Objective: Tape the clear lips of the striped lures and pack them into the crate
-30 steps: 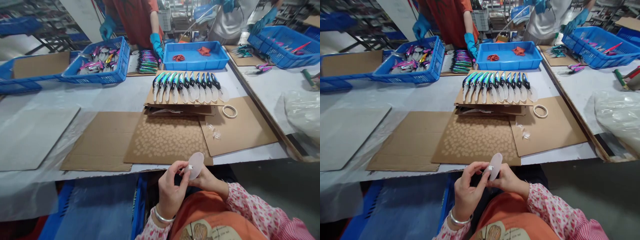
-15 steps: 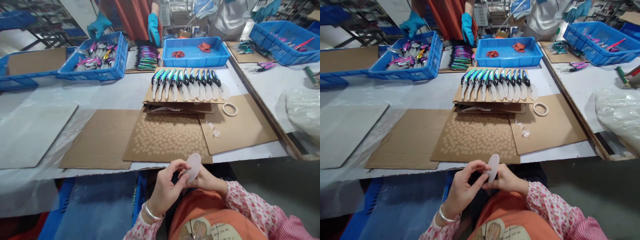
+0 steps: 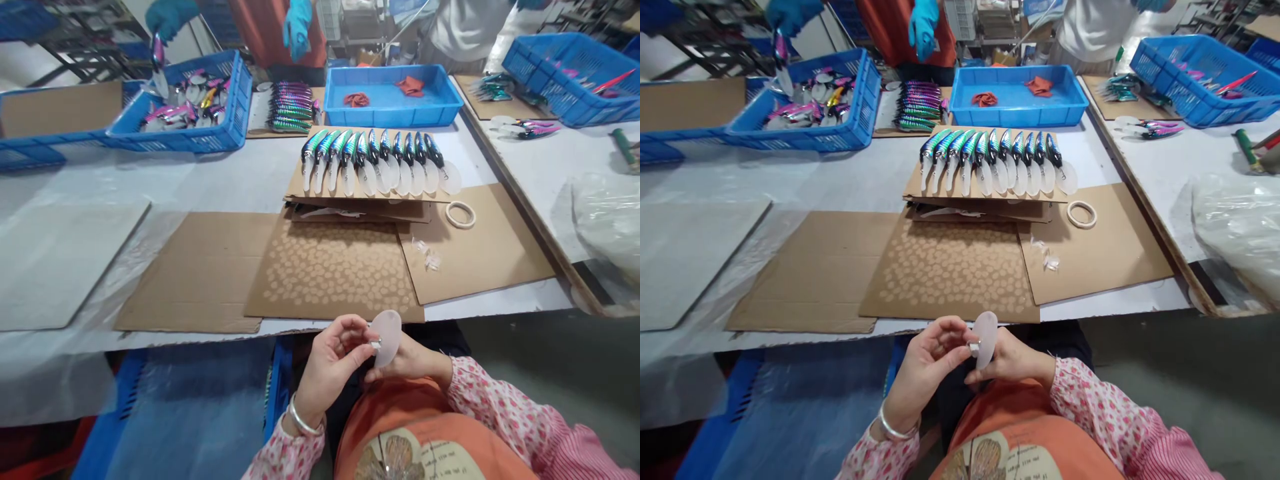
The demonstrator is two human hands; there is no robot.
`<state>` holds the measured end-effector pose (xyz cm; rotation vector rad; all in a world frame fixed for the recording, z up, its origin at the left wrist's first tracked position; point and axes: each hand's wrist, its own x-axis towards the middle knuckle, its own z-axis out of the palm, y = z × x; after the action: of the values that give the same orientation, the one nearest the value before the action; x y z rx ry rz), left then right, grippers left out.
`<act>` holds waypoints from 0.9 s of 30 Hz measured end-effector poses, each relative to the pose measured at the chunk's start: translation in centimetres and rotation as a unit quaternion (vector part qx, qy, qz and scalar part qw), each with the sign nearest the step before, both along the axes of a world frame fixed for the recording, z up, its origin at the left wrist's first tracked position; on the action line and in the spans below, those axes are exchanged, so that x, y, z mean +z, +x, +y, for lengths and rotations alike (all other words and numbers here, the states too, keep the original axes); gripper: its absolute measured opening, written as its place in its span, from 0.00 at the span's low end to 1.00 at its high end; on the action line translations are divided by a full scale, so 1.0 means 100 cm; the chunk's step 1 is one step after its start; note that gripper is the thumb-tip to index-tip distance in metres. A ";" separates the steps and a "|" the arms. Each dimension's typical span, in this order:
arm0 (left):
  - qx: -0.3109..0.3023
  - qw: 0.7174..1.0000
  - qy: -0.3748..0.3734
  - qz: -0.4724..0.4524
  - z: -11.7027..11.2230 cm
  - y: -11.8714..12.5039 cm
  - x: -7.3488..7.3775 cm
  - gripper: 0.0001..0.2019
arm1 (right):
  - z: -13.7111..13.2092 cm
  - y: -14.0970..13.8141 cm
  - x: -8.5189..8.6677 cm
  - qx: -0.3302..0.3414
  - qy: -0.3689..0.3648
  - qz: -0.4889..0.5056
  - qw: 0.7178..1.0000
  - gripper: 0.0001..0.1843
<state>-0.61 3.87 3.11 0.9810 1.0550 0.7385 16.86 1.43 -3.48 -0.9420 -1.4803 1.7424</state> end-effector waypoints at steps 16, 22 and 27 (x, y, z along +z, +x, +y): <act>0.074 0.962 0.190 0.184 -0.029 0.006 -0.003 0.06 | 0.001 -0.004 0.004 0.005 0.018 0.017 1.000 0.22; 0.066 0.954 0.225 0.185 -0.030 0.004 0.000 0.05 | 0.000 -0.004 -0.002 0.029 0.002 0.007 1.000 0.21; 0.049 0.955 0.229 0.180 -0.030 0.000 0.001 0.05 | -0.003 -0.005 -0.008 0.044 -0.017 -0.002 0.999 0.22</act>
<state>-0.58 0.90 3.25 1.5103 1.2846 0.9325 16.40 1.10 -4.26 -0.9100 -1.5197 1.8338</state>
